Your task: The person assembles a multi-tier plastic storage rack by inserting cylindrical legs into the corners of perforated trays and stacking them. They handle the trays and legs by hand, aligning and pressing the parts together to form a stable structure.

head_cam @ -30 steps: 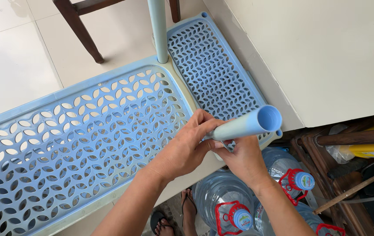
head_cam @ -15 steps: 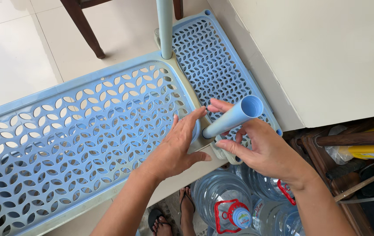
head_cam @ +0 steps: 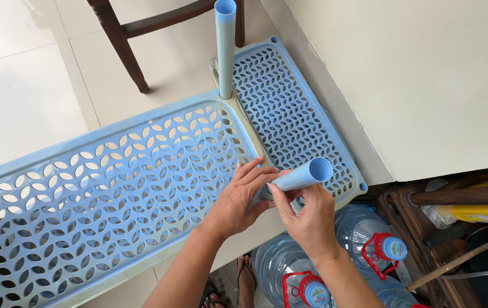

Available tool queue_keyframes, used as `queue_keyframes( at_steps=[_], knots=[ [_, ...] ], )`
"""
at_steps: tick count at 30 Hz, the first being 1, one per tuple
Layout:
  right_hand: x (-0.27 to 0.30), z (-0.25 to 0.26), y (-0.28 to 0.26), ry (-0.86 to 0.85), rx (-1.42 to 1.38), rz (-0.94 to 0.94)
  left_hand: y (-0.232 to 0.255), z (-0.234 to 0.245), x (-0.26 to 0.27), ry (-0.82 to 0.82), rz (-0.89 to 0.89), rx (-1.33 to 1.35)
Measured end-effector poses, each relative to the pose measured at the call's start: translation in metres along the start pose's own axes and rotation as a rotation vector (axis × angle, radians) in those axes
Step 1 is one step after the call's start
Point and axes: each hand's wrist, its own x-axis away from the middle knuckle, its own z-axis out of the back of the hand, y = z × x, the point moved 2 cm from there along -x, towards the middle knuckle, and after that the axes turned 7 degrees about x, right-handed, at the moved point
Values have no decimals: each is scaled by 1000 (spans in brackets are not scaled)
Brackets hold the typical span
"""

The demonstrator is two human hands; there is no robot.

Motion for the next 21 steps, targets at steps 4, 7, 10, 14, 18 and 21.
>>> queue_keyframes(
  at_steps=[4, 7, 10, 14, 18, 21],
  knots=[
    [0, 7, -6, -30, -142, -12, 13, 2, -2, -12, 55, -25],
    [5, 12, 8, -60, -348, -72, 19, 5, -6, -47, 90, -20],
    [11, 19, 52, -9, -481, -238, 15, 16, -11, -119, 172, 64],
    [6, 10, 149, 79, -270, -546, 1, 19, -46, 129, 273, 235],
    [-4, -13, 242, 9, 43, -567, -31, -7, -115, 217, 466, 708],
    [-18, -30, 304, -35, 174, -577, -69, -38, -155, 208, 792, 673]
  ],
)
